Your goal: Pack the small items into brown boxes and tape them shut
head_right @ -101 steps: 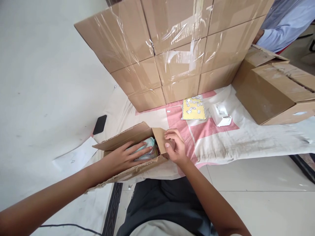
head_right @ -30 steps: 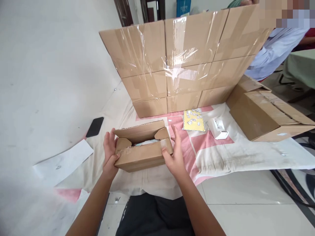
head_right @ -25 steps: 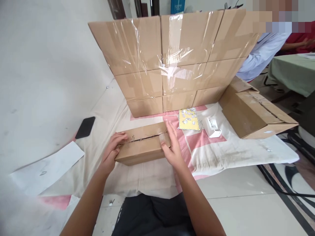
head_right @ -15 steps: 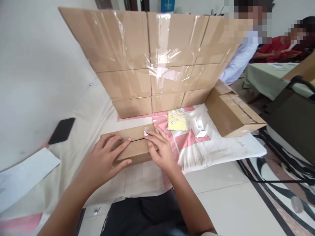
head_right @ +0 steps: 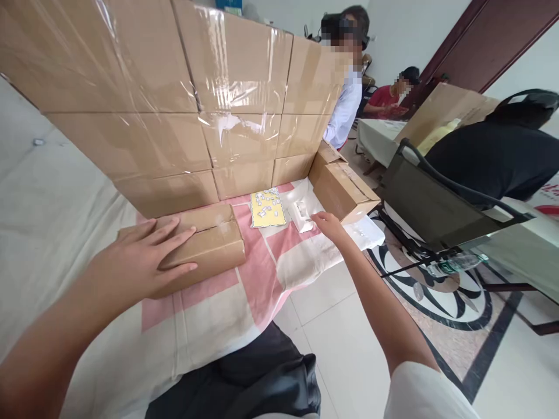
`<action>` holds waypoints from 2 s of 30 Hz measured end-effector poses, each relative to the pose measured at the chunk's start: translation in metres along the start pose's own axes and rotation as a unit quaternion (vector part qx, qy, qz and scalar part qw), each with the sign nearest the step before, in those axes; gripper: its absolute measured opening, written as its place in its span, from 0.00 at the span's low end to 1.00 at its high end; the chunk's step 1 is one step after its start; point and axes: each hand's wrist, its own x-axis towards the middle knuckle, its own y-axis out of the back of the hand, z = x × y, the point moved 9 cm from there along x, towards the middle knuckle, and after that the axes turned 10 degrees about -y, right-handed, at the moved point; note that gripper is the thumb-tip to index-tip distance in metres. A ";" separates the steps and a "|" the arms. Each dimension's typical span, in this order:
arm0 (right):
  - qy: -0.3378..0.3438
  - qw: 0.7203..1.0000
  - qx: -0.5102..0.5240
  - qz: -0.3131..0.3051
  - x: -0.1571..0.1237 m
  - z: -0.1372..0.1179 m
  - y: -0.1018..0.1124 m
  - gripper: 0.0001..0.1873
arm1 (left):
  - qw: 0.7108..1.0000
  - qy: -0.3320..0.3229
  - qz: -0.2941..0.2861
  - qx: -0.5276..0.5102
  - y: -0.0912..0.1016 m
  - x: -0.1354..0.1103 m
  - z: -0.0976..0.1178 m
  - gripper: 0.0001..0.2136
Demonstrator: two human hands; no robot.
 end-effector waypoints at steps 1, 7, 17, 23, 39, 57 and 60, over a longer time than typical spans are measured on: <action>-0.019 1.000 0.001 -0.014 0.005 -0.001 -0.004 0.11 | 0.999 0.015 -0.046 0.025 0.000 0.004 0.003 0.29; -0.129 0.990 0.018 -0.061 0.032 0.005 -0.018 0.12 | 0.976 0.055 -0.178 0.113 0.008 0.016 0.018 0.30; -0.193 0.975 0.043 -0.104 0.034 0.013 -0.010 0.12 | 0.985 0.047 -0.109 0.125 0.006 0.008 0.025 0.27; -0.160 0.984 -0.009 -0.081 0.038 -0.008 -0.014 0.15 | 0.988 0.047 -0.108 0.104 0.005 0.009 0.024 0.28; -0.188 0.980 -0.014 -0.067 0.050 0.002 -0.029 0.26 | 0.986 0.054 -0.120 0.099 0.007 0.009 0.024 0.29; -0.212 0.970 0.117 0.002 0.036 0.005 -0.026 0.23 | 0.988 0.050 -0.113 0.090 0.009 0.009 0.025 0.28; -0.197 0.970 0.140 0.030 0.030 0.005 -0.027 0.22 | 0.988 0.049 -0.113 0.088 0.010 0.009 0.026 0.29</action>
